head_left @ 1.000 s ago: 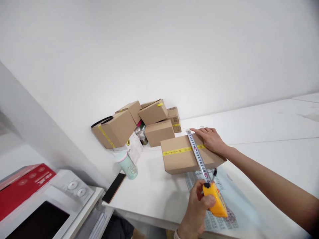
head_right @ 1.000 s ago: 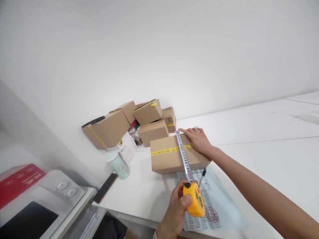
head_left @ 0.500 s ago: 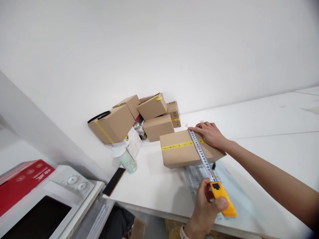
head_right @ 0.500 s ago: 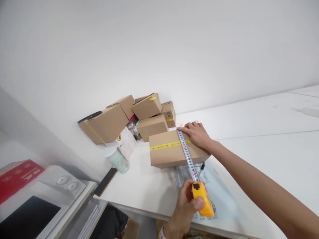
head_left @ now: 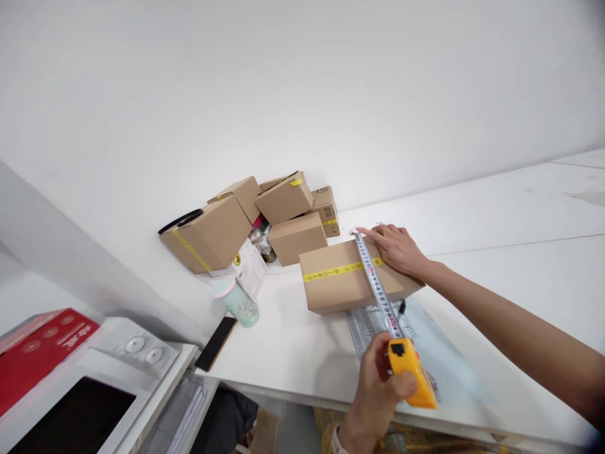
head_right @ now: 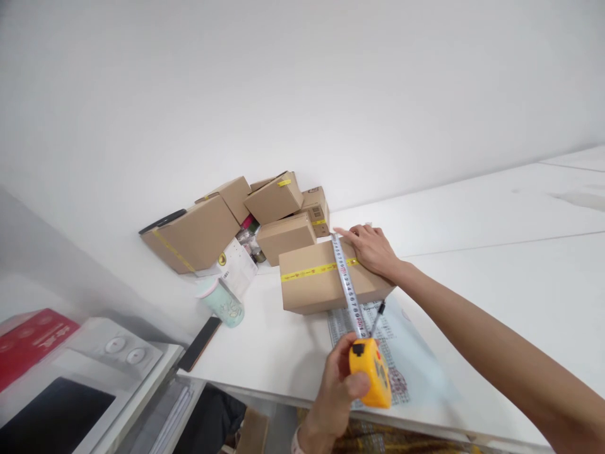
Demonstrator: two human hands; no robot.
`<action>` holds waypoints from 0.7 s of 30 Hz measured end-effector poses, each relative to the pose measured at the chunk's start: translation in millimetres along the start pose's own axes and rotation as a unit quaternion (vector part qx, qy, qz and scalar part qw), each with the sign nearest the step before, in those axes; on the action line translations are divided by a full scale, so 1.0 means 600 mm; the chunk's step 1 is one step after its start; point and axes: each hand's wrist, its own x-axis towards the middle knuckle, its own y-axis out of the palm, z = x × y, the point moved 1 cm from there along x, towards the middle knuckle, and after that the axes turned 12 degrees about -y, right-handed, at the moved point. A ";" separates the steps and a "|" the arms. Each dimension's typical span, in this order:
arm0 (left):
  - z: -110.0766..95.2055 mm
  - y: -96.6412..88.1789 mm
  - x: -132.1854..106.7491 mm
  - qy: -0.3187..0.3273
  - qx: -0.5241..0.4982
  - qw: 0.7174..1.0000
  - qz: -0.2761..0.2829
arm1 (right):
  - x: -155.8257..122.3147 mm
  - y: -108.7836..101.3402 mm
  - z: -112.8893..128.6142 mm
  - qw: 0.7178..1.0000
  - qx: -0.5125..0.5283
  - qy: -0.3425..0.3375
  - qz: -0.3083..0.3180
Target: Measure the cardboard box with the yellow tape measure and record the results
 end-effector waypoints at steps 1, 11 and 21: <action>-0.012 -0.009 -0.013 0.016 0.014 1.000 -0.008 | -0.005 -0.002 0.000 0.999 0.007 0.044 -0.014; -0.145 -0.136 -0.042 0.116 0.052 0.970 -0.207 | -0.065 -0.029 0.024 0.945 0.217 0.242 -0.029; -0.140 -0.118 -0.012 0.148 0.095 0.967 -0.185 | -0.072 -0.012 0.068 0.937 0.310 0.140 -0.076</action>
